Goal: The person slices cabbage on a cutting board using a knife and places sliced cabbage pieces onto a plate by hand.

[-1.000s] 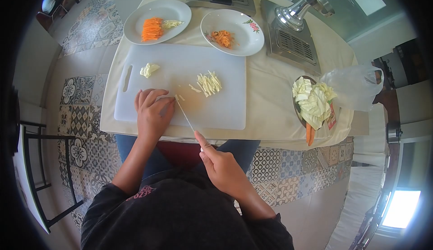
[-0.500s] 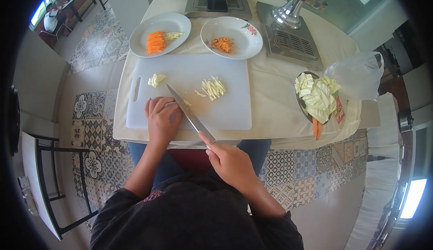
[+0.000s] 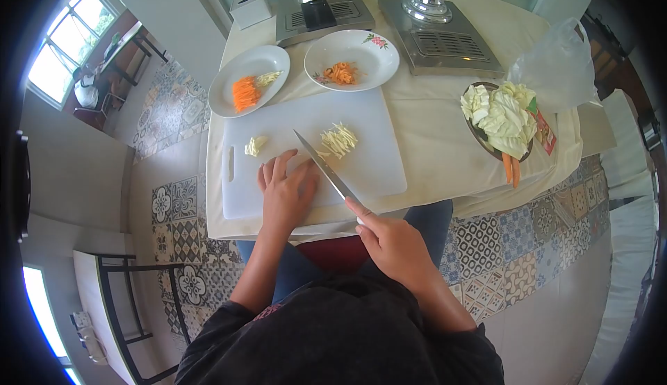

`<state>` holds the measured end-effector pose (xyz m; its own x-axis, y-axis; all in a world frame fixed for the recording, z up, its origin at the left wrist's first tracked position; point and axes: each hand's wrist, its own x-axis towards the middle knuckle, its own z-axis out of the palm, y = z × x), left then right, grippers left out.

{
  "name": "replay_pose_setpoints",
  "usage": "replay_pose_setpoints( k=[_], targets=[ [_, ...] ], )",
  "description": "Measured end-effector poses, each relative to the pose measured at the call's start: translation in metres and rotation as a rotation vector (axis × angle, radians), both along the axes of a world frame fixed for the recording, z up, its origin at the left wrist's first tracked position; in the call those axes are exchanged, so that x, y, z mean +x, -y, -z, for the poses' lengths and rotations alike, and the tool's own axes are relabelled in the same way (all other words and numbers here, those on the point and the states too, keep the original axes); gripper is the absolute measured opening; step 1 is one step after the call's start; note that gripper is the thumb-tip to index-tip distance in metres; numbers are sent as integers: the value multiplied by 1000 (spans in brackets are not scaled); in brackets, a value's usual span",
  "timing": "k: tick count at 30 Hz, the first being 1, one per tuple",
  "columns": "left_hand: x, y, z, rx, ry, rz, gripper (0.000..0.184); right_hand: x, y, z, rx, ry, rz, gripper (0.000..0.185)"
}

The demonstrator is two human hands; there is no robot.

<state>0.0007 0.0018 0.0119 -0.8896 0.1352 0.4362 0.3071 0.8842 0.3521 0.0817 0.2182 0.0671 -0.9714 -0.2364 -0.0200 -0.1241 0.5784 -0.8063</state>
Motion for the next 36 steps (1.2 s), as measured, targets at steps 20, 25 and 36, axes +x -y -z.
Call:
replay_pose_setpoints(
  k=[20, 25, 36],
  targets=[
    [-22, 51, 3, 221, -165, -175, 11, -3, 4, -20, -106, 145, -118, 49],
    [-19, 59, 9, 221, -138, -194, 12, -7, 17, -10, -136, 112, -142, 49],
    [-13, 54, 9, 144, -144, -130, 9, 1, -4, -17, -102, 119, -11, 48]
  ],
)
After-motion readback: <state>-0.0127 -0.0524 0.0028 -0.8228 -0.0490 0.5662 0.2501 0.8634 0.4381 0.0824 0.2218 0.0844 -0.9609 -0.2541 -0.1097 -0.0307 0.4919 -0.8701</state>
